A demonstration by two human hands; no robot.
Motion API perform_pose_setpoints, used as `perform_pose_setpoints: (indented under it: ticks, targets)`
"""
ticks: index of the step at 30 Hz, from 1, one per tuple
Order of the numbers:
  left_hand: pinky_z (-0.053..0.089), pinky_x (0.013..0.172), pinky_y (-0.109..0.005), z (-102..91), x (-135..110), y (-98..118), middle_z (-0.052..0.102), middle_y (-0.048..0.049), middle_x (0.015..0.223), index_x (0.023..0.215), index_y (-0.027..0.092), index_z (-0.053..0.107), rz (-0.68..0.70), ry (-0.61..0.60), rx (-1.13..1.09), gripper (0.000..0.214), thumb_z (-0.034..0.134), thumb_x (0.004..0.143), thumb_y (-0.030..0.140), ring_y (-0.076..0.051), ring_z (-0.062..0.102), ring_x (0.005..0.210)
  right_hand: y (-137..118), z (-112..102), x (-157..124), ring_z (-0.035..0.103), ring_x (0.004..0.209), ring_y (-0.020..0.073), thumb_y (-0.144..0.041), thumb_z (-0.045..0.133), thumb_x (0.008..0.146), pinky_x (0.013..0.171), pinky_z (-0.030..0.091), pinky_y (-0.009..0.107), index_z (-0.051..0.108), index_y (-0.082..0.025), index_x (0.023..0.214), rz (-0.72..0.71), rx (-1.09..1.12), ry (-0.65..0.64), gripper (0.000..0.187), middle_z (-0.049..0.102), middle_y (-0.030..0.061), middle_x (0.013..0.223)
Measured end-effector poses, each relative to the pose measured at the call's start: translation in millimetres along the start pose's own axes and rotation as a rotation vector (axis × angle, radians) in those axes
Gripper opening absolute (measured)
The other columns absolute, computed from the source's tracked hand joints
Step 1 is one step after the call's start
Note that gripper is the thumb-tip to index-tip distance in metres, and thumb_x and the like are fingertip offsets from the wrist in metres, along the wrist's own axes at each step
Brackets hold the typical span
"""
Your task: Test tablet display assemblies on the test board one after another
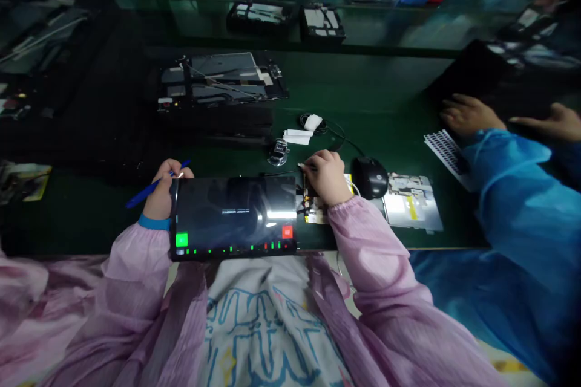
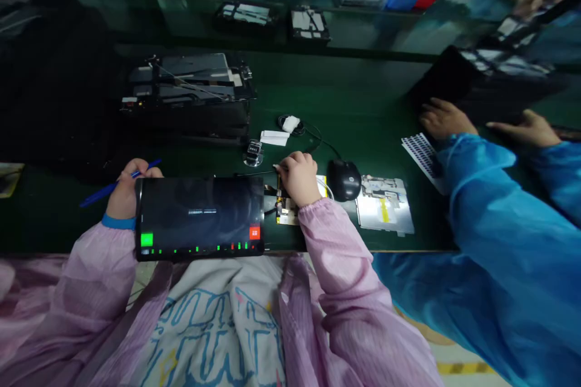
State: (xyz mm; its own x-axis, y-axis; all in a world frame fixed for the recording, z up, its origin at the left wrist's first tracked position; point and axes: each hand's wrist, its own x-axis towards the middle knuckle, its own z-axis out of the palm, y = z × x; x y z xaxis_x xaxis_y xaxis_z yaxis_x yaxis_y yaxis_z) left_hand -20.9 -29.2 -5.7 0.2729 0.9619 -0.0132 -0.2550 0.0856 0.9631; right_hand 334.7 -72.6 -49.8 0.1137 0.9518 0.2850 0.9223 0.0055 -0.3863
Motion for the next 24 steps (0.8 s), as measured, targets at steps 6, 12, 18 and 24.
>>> perform_pose_setpoints:
  ticks: [6, 12, 18, 24]
  targets:
    - [0.045, 0.052, -0.025, 3.9, 2, 3, 0.057, -0.0011, 0.066, 0.082, 0.021, 0.042, 0.013, 0.001, 0.045, 0.059, 0.072, 0.062, 0.067, -0.015, 0.053, 0.059, -19, -35, -31, 0.061, 0.081, 0.0181, -0.031, 0.058, 0.089, 0.072, 0.050, 0.033, 0.062, -0.019, 0.088, -0.163, 0.472, -0.088, 0.013, 0.067, 0.0053, 0.088]
    - [0.042, 0.047, -0.024, 12.2, 4, 8, 0.056, 0.0010, 0.065, 0.078, 0.022, 0.043, -0.006, 0.038, 0.096, 0.061, 0.075, 0.056, 0.069, -0.015, 0.053, 0.058, -21, -44, -74, 0.063, 0.076, 0.0158, -0.024, 0.062, 0.088, 0.067, 0.050, 0.029, 0.061, -0.018, 0.086, -0.180, 0.561, -0.089, 0.006, 0.068, 0.0045, 0.082]
    - [0.039, 0.043, -0.023, 11.0, 10, 10, 0.057, 0.0024, 0.064, 0.076, 0.022, 0.044, -0.010, 0.030, 0.163, 0.061, 0.075, 0.054, 0.070, -0.014, 0.052, 0.056, -19, -29, -81, 0.061, 0.073, 0.0156, -0.024, 0.061, 0.088, 0.066, 0.050, 0.029, 0.061, -0.018, 0.087, -0.206, 0.585, 0.019, 0.006, 0.067, 0.0047, 0.079]
    - [0.038, 0.043, -0.024, 19.7, 9, 12, 0.055, 0.0026, 0.062, 0.073, 0.023, 0.045, -0.013, 0.091, 0.190, 0.062, 0.074, 0.051, 0.073, -0.015, 0.052, 0.057, -18, -27, -82, 0.059, 0.072, 0.0162, -0.026, 0.059, 0.090, 0.064, 0.048, 0.030, 0.062, -0.018, 0.085, -0.239, 0.581, 0.013, 0.009, 0.067, 0.0050, 0.077]
